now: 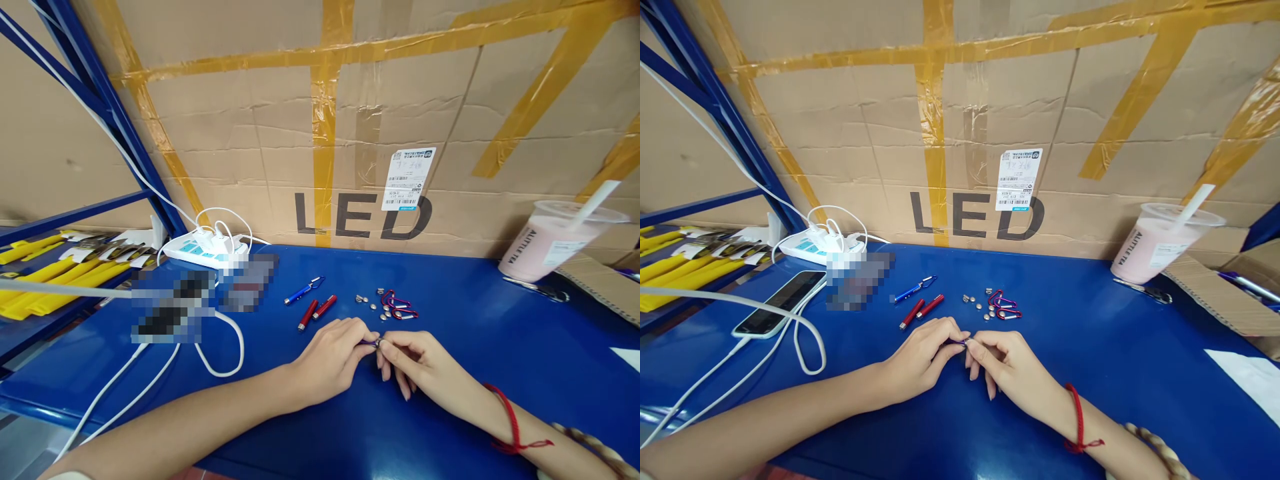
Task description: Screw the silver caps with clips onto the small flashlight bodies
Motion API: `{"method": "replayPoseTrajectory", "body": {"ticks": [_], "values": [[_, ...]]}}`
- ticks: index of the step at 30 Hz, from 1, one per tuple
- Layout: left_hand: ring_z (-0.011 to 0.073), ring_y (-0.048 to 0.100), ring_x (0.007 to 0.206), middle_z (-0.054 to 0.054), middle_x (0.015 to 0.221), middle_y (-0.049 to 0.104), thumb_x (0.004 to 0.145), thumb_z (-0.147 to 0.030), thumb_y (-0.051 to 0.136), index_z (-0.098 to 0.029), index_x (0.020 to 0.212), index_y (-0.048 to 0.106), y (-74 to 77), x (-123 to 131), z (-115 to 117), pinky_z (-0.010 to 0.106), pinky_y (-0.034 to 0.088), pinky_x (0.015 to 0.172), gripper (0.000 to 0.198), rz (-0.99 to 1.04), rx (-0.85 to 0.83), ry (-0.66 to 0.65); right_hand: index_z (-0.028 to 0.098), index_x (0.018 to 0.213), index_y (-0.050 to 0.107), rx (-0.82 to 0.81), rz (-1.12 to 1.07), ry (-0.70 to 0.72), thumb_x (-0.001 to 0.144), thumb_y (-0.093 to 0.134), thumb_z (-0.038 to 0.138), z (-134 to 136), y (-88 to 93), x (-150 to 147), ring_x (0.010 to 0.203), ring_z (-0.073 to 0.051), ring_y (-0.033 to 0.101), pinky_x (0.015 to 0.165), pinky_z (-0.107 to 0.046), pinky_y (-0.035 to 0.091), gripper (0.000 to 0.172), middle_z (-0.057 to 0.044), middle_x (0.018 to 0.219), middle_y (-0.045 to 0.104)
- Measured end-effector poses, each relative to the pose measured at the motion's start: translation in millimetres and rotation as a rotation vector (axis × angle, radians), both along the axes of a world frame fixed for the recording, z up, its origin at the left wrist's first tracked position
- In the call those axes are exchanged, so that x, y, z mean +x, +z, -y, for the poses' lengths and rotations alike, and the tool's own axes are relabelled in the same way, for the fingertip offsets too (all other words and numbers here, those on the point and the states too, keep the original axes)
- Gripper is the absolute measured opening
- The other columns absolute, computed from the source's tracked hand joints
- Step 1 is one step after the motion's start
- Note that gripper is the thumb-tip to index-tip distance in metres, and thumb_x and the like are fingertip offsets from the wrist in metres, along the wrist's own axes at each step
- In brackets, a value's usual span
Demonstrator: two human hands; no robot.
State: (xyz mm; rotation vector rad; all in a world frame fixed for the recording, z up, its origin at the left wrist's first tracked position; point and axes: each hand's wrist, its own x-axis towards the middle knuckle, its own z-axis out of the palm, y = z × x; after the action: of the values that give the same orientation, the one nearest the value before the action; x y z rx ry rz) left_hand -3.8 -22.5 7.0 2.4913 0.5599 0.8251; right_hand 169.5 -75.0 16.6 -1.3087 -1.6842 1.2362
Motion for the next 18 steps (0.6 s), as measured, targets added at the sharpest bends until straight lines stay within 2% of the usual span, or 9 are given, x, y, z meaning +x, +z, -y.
{"method": "replayPoseTrajectory", "body": {"ticks": [8,12,15,18], "values": [[0.0176,0.058,0.096,0.007,0.103,0.062,0.092,-0.016,0.037,-0.017,0.112,0.046,7.0,0.0,3.5,0.031,0.046,0.087,0.022,-0.054,-0.062,0.021,0.014,0.068,0.054,0.085,0.08,-0.006,0.086,0.04,0.055,-1.4,1.8,2.8,0.039,-0.007,0.049,0.04,-0.019,0.041,0.047,-0.002,0.061,0.057],[0.0187,0.057,0.098,0.008,0.105,0.061,0.093,-0.016,0.037,-0.016,0.126,0.04,7.2,0.3,3.3,0.032,0.045,0.088,0.033,-0.065,0.016,0.047,0.014,0.067,0.055,0.139,0.106,-0.023,0.088,0.039,0.05,-1.4,2.3,3.3,0.041,-0.007,0.05,0.041,-0.019,0.043,0.045,-0.002,0.062,0.057],[0.0186,0.057,0.087,0.007,0.093,0.061,0.094,-0.017,0.032,-0.015,0.123,0.046,7.0,0.7,2.7,0.031,0.046,0.081,0.032,-0.091,0.092,0.032,0.014,0.068,0.056,0.185,0.14,-0.026,0.09,0.038,0.047,-1.1,3.6,3.1,0.042,-0.007,0.051,0.044,-0.019,0.045,0.043,-0.002,0.065,0.059],[0.0174,0.056,0.081,0.006,0.087,0.061,0.094,-0.017,0.032,-0.016,0.113,0.052,6.4,1.5,3.0,0.03,0.046,0.075,0.027,-0.093,0.101,0.053,0.016,0.068,0.058,0.276,0.262,-0.042,0.092,0.037,0.043,0.1,5.1,3.7,0.045,-0.008,0.053,0.047,-0.019,0.045,0.042,-0.001,0.065,0.06]]}}
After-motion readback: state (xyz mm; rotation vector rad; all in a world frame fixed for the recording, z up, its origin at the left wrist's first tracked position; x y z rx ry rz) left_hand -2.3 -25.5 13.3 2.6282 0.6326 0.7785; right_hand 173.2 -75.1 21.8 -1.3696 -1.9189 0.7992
